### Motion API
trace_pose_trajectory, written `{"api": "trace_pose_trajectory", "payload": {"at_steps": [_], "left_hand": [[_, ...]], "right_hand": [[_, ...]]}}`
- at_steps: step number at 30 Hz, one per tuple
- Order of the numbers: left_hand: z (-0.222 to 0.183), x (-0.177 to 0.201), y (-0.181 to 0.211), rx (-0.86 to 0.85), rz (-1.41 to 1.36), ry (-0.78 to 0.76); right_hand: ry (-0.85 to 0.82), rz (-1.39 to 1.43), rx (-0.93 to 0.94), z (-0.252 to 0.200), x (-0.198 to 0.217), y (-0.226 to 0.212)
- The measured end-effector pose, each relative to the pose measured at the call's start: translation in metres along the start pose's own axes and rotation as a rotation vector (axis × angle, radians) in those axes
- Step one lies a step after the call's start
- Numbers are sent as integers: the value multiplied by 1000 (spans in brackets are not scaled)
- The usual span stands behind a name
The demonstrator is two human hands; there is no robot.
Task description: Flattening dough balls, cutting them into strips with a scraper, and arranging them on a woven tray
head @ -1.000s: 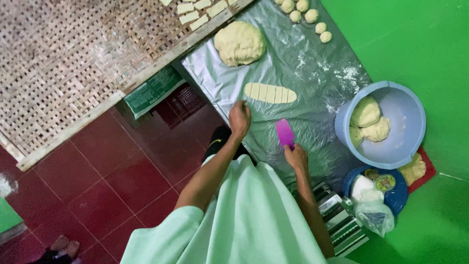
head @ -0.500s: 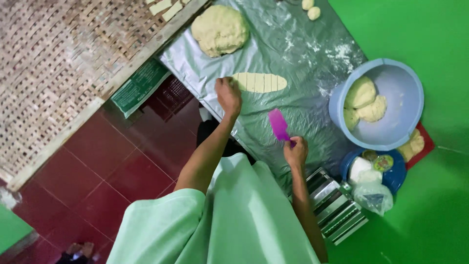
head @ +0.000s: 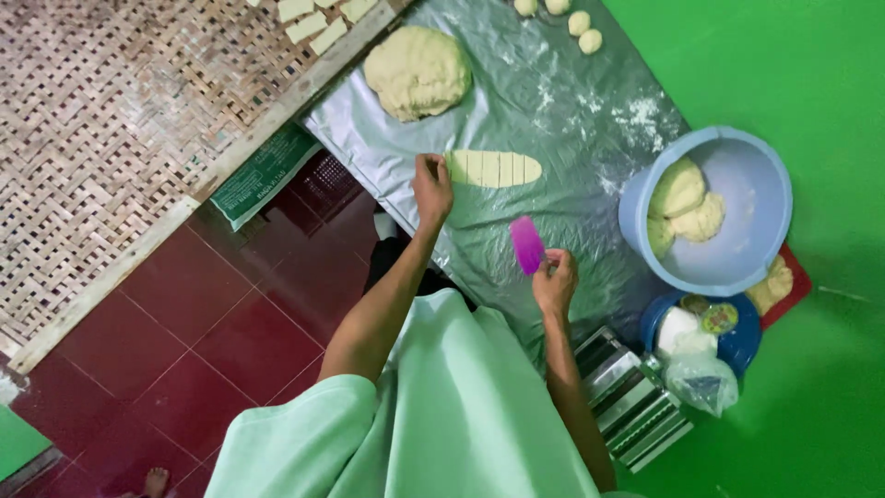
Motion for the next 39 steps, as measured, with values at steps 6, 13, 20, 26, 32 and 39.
{"api": "trace_pose_trajectory", "payload": {"at_steps": [6, 13, 20, 26, 32, 39], "left_hand": [[37, -21, -82, 102, -221, 44], [4, 9, -83, 305, -514, 26], [-30, 42, -81, 248, -434, -39], [-54, 67, -73, 203, -319, -84], [-78, 87, -52, 146, -261, -124], [-84, 102, -53, 171, -295, -134]], "right_hand": [[-42, 65, 135, 30, -13, -59], [-60, 155, 471, 100, -47, -189], [-218, -71, 670, 115, -114, -231], [-220, -154, 646, 114, -134, -226], [-238, -242, 577, 123, -151, -218], [-235, -204, 643, 122, -133, -235]]}}
Point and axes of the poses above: each hand's wrist, its own z-axis towards the middle knuckle, its own x-axis out of the back of the hand, y = z × x, the point moved 8 cm from there along z, towards the middle knuckle, and after that the axes turned 4 degrees about -z, right-handed, at the moved point
